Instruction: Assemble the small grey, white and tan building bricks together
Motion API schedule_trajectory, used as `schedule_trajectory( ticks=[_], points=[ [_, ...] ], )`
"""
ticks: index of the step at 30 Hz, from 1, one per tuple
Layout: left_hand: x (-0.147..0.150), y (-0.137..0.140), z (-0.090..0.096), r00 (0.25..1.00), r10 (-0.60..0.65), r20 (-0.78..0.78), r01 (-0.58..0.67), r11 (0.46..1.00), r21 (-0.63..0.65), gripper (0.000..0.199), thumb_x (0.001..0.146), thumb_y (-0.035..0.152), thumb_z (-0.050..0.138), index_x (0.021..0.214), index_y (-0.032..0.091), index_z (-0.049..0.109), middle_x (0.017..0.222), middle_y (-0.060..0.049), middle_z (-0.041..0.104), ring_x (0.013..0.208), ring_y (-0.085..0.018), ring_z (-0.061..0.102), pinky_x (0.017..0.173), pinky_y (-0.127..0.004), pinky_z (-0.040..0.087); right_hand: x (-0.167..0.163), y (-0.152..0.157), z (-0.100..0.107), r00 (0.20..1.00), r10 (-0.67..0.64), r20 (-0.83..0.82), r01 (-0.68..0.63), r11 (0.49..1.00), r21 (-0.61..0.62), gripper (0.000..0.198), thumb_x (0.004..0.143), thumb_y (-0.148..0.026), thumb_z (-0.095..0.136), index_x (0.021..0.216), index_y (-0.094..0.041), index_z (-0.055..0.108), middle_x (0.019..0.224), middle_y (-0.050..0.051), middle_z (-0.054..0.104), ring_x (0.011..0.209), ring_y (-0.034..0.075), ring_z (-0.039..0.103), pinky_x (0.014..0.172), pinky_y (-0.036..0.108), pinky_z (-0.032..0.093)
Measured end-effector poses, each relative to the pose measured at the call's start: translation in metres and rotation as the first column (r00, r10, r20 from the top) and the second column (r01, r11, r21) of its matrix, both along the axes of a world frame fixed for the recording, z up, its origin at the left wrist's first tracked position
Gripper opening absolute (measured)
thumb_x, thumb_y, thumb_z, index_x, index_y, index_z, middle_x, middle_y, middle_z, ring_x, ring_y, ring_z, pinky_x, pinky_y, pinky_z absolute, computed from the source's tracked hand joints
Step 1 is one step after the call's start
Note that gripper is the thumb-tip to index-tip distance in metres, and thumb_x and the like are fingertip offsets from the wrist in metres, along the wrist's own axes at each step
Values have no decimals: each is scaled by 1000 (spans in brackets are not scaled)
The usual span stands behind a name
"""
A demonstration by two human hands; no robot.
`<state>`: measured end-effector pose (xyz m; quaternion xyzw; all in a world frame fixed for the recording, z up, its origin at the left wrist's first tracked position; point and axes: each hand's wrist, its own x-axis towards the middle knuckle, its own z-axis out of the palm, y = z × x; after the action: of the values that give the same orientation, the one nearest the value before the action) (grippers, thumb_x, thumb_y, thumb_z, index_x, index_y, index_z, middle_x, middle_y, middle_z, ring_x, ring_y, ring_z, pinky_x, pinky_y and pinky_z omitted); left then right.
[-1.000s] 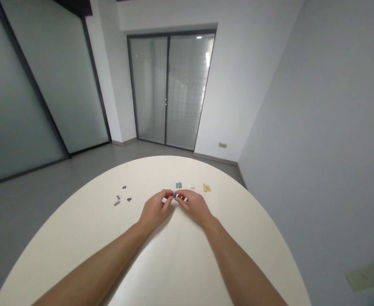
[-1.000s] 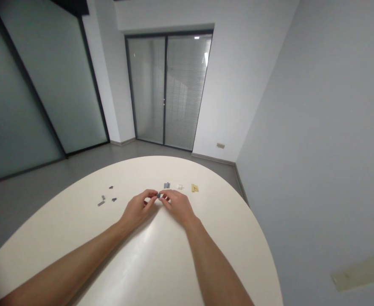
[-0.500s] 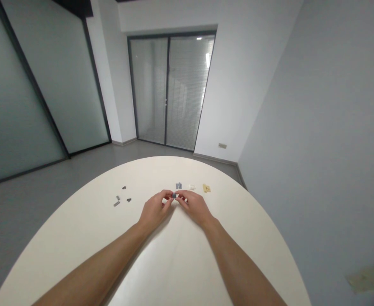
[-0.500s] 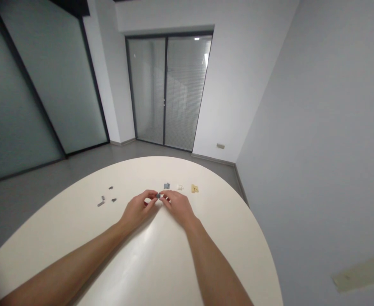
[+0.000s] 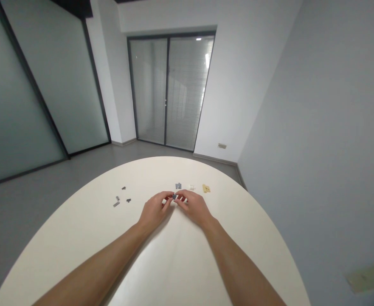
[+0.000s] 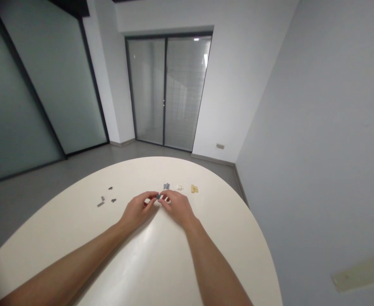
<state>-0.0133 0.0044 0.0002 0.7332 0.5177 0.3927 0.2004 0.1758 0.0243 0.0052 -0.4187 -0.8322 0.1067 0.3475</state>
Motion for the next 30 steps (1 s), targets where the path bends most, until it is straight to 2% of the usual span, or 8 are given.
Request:
schedule_trajectory(
  ticks=[6, 13, 17, 25, 30],
  points=[
    [-1, 2, -3, 1000, -25, -1, 25, 999, 32, 28, 93, 28, 50, 113, 27, 69, 110, -2, 74, 96, -19, 68, 81, -29, 54, 0, -1, 3, 999, 32, 8, -32, 999, -2, 20, 92, -28, 65, 111, -26, 65, 96, 1, 72, 83, 15, 66, 75, 25, 50],
    [-1, 1, -3, 999, -12, 34, 11, 1000, 19, 26, 93, 31, 51, 116, 27, 63, 102, -1, 75, 90, -18, 69, 78, -28, 53, 0, -2, 3, 998, 63, 12, -63, 998, 14, 27, 92, -23, 64, 118, -28, 64, 108, 1, 72, 84, 15, 66, 77, 25, 52],
    [0, -1, 1, 999, -5, 40, 5, 1000, 5, 26, 93, 31, 51, 116, 26, 62, 102, 0, 75, 89, -17, 69, 78, -27, 52, 0, -2, 3, 997, 70, -12, -70, 997, 17, 22, 92, -23, 63, 113, -27, 66, 105, 1, 72, 82, 15, 67, 76, 25, 52],
    [0, -5, 8, 997, 77, -32, -78, 997, -28, 21, 92, 39, 51, 98, 27, 67, 96, 2, 75, 80, -17, 69, 75, -28, 49, -1, -2, 2, 998, 56, -25, -55, 998, 18, 18, 90, -26, 65, 108, -25, 66, 97, 1, 72, 81, 15, 66, 74, 25, 52],
    [1, -7, 10, 995, 74, -73, -77, 996, -38, 24, 93, 38, 48, 99, 27, 69, 97, 1, 75, 78, -18, 68, 74, -29, 46, -1, -3, 3, 999, 50, -18, -50, 999, 14, 18, 91, -27, 64, 109, -25, 66, 97, 1, 72, 81, 14, 67, 74, 25, 52]
  ],
)
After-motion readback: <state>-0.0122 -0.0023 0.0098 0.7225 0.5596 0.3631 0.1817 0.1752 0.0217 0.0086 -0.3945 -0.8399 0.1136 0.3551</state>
